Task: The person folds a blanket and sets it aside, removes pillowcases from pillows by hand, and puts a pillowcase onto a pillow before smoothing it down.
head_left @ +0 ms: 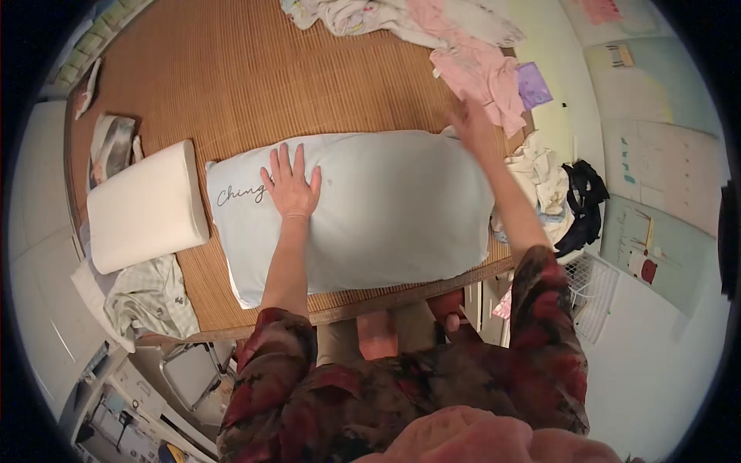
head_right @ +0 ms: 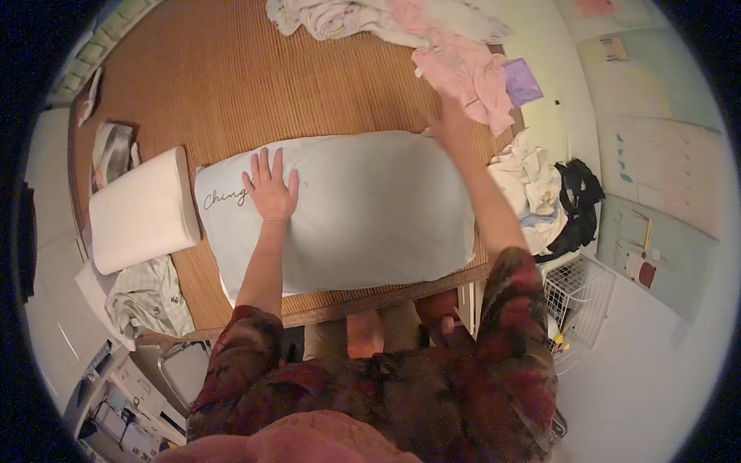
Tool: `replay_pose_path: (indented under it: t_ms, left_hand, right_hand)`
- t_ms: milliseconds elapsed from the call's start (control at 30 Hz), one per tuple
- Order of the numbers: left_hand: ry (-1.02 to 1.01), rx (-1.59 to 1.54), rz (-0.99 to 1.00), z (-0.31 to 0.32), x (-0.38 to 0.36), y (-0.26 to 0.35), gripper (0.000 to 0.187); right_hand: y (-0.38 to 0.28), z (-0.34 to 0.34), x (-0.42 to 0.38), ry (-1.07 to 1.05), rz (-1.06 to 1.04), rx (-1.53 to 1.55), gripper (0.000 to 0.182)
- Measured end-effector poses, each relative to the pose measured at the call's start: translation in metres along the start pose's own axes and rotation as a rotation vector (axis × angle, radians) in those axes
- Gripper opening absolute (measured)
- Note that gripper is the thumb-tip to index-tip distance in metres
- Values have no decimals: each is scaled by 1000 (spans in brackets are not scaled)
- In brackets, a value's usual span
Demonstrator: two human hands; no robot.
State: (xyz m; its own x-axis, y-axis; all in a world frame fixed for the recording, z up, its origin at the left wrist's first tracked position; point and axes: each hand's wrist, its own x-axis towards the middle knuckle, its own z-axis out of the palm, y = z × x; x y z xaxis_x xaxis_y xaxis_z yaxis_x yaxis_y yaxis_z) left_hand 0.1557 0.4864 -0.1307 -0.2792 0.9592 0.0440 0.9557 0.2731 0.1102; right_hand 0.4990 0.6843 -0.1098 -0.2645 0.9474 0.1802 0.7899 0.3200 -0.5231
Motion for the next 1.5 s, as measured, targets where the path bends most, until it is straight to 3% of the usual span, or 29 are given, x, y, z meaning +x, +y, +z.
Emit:
replay_pose_path:
  t_ms: [67,167,233,367,433,467,533,567,633,667,700,733,867,933,967,1067,1100,1167,1233,1267,1300,1367,1400,1433,1467,1500]
  left_hand:
    - [47,-39,12,11,1,-4,57]
    - [61,-102,13,30,5,-7,57]
    - [47,-116,14,43,6,-10,58]
    - [-8,-129,8,63,11,-15,59]
    - [-53,-111,-8,66,10,-17,61]
    - [-81,-102,-13,68,10,-19,63]
    - [-61,-118,-10,71,9,-18,62]
    - [-27,-154,2,72,9,-19,61]
    - [-46,-148,-13,74,8,-20,61]
    - [-49,-143,-26,75,9,-19,60]
    - [-48,-158,-21,75,8,-18,60]
    - [-78,-132,-30,73,7,-19,62]
    - [-6,-123,-8,78,8,-19,62]
    - [19,-137,12,72,11,-16,59]
    - [42,-148,23,70,11,-15,56]
    - [28,-145,12,71,7,-17,57]
    - [26,-145,15,77,2,-20,57]
    - [29,-78,59,86,-3,-24,58]
    - [-34,-61,44,76,-1,-22,58]
    - [-98,-42,33,65,1,-20,58]
    - [-77,-51,32,53,0,-16,58]
    - [82,-206,54,30,-1,-9,54]
    - [108,-250,105,24,-13,-17,57]
    - [67,-144,10,-7,-25,-22,63]
    - [22,-36,-82,-41,-42,-27,69]
    - [93,-100,-382,-33,-82,-70,76]
  right_hand:
    - [4,3,49,4,42,-63,76]
    - [20,20,128,9,9,-234,80]
    - [33,39,173,187,-248,-388,82]
    - [24,67,244,-31,-59,-688,87]
    - [14,80,261,130,-149,-757,113]
    - [11,84,273,117,-148,-744,113]
    - [7,94,289,-218,121,-501,92]
    - [10,106,291,-226,122,-496,92]
    - [26,131,296,-126,179,-350,59]
    - [53,163,298,6,57,-378,46]
    - [83,194,292,137,-63,-405,34]
    - [76,217,285,42,-1,-372,45]
    - [-114,209,192,-71,-545,-538,36]
    - [-164,254,153,-20,-660,-565,35]
    - [-194,269,129,-139,-495,-48,31]
    - [-270,263,79,-733,-413,183,32]
    - [-280,258,65,-732,-409,184,32]
    - [-301,237,46,-504,-462,519,54]
    - [-278,187,44,-567,-501,708,72]
    - [-247,181,26,-270,-423,619,69]
    - [-211,142,22,-113,-356,523,63]
    - [-128,73,-8,190,39,377,42]
    - [-86,39,-34,208,37,112,40]
    - [-45,5,-60,231,41,-153,37]
    - [-25,-28,-95,17,174,-212,43]
    - [-2,-29,-149,-64,426,218,46]
